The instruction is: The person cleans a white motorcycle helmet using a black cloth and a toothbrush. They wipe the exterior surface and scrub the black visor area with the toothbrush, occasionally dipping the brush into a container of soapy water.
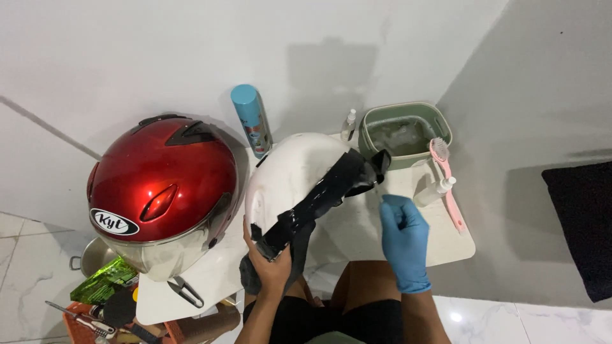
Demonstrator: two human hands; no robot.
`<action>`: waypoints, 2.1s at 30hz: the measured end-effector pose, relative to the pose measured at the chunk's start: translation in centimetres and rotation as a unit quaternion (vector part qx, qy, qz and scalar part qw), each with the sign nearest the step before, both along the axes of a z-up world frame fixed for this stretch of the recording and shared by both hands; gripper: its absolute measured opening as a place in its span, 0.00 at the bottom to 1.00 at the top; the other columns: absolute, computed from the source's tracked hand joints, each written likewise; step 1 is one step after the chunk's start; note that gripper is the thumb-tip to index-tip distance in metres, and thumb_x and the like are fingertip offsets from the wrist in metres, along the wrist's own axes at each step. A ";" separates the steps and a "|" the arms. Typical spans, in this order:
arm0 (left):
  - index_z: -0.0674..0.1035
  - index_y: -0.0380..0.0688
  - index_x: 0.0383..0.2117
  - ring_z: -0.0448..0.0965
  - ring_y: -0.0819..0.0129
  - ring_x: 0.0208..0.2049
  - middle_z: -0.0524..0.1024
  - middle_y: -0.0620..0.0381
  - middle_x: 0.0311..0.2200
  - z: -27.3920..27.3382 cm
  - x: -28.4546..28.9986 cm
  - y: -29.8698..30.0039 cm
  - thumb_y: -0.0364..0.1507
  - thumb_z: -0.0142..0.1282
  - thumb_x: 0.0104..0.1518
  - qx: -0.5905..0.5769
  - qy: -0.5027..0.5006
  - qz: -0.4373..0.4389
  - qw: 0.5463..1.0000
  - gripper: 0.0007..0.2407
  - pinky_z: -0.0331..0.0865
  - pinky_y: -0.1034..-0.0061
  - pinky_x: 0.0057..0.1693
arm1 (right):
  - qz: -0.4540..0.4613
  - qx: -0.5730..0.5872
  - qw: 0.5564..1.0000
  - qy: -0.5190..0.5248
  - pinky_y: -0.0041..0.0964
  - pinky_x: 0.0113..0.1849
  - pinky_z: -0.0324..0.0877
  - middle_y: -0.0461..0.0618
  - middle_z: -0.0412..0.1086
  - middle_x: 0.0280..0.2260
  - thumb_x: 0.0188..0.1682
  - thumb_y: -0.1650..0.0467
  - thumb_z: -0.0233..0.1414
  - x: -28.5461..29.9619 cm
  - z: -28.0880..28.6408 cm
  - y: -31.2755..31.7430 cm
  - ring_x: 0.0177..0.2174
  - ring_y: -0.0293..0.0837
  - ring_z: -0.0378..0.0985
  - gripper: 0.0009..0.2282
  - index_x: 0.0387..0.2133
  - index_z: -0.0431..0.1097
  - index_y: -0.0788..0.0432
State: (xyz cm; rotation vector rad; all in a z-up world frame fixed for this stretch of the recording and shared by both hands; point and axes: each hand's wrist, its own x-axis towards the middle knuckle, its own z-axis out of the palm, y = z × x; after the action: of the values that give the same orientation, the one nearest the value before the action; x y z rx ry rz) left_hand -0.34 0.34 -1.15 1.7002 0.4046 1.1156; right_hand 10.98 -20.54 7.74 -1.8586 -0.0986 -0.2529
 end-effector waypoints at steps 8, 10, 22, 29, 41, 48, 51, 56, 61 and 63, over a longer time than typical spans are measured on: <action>0.54 0.32 0.68 0.66 0.45 0.66 0.65 0.32 0.63 0.4 0.0 -0.1 0.24 0.64 0.54 0.022 -0.001 0.017 1.000 0.36 0.62 0.57 0.70 | 0.093 0.051 0.994 0.033 0.29 0.30 0.65 0.42 0.69 0.26 0.52 0.75 0.52 -0.8 -0.6 -0.1 0.25 0.33 0.64 0.04 0.36 0.75 0.59; 0.55 0.33 0.69 0.67 0.45 0.65 0.66 0.32 0.63 0.4 0.0 0.0 0.24 0.63 0.55 0.007 0.006 0.020 1.000 0.36 0.63 0.58 0.69 | 0.116 0.065 0.991 0.012 0.31 0.35 0.68 0.46 0.73 0.32 0.51 0.77 0.52 -0.7 -0.9 0.1 0.32 0.37 0.70 0.04 0.33 0.74 0.59; 0.55 0.35 0.69 0.70 0.46 0.63 0.69 0.34 0.61 0.1 -0.6 0.6 0.26 0.64 0.52 -0.013 0.043 0.030 0.999 0.37 0.66 0.58 0.66 | 0.105 -0.023 0.994 -0.026 0.32 0.37 0.69 0.43 0.67 0.30 0.52 0.74 0.55 -2.9 -1.1 1.8 0.32 0.37 0.67 0.03 0.35 0.77 0.57; 0.52 0.36 0.70 0.76 0.47 0.58 0.75 0.34 0.55 -0.1 -1.0 1.1 0.26 0.65 0.53 -0.012 0.042 0.006 0.999 0.39 0.72 0.59 0.62 | 0.065 -0.075 0.991 -0.088 0.36 0.41 0.71 0.49 0.75 0.35 0.55 0.75 0.52 -4.0 -0.3 2.8 0.37 0.42 0.76 0.03 0.34 0.73 0.59; 0.51 0.39 0.70 0.86 0.59 0.33 0.82 0.45 0.34 -0.5 -1.2 1.7 0.29 0.64 0.54 -0.034 0.063 -0.004 0.997 0.39 0.81 0.68 0.42 | 0.201 -0.067 0.977 -0.034 0.34 0.36 0.76 0.47 0.78 0.32 0.51 0.74 0.54 -6.1 -0.9 4.4 0.32 0.39 0.78 0.05 0.37 0.78 0.57; 0.50 0.42 0.71 0.76 0.44 0.58 0.69 0.32 0.61 -0.7 -1.3 1.9 0.30 0.64 0.53 -0.051 0.081 -0.014 0.995 0.40 0.73 0.56 0.60 | 0.294 -0.073 0.948 -0.100 0.29 0.33 0.75 0.47 0.78 0.31 0.49 0.75 0.55 -6.4 -2.2 5.2 0.30 0.38 0.80 0.04 0.35 0.77 0.58; 0.51 0.38 0.70 0.69 0.43 0.64 0.64 0.33 0.65 -1.0 -1.3 1.9 0.27 0.62 0.56 -0.008 0.062 0.003 0.998 0.37 0.67 0.56 0.67 | 0.083 -0.014 0.991 -0.107 0.35 0.40 0.72 0.53 0.74 0.36 0.53 0.80 0.50 -5.3 -2.2 4.7 0.36 0.44 0.76 0.04 0.34 0.71 0.61; 0.51 0.40 0.71 0.84 0.51 0.46 0.81 0.38 0.45 -0.8 -1.2 1.8 0.26 0.62 0.54 -0.060 0.083 -0.003 0.995 0.38 0.79 0.61 0.52 | 0.190 -0.098 0.975 0.064 0.35 0.39 0.73 0.44 0.80 0.33 0.50 0.68 0.55 -5.4 -0.8 3.9 0.34 0.36 0.76 0.07 0.35 0.80 0.57; 0.50 0.38 0.70 0.77 0.47 0.57 0.74 0.34 0.55 -0.7 -1.2 1.7 0.27 0.63 0.54 -0.027 0.062 -0.006 0.998 0.39 0.73 0.58 0.61 | 0.126 -0.028 0.991 -0.020 0.30 0.37 0.70 0.46 0.76 0.34 0.52 0.76 0.54 -3.7 0.4 2.4 0.33 0.36 0.73 0.04 0.37 0.75 0.59; 0.52 0.36 0.70 0.77 0.46 0.57 0.74 0.35 0.56 -0.9 -1.2 1.6 0.30 0.63 0.56 -0.005 0.060 0.009 0.998 0.37 0.73 0.60 0.60 | 0.216 -0.041 0.975 -0.005 0.28 0.35 0.73 0.48 0.79 0.37 0.50 0.77 0.55 -3.6 1.7 2.1 0.33 0.36 0.77 0.04 0.35 0.76 0.60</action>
State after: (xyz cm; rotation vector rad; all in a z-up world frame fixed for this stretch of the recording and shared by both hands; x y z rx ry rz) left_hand -1.53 1.97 -2.05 1.7633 0.5005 1.0252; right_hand 7.40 -18.40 9.43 -1.8655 -0.5199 0.0465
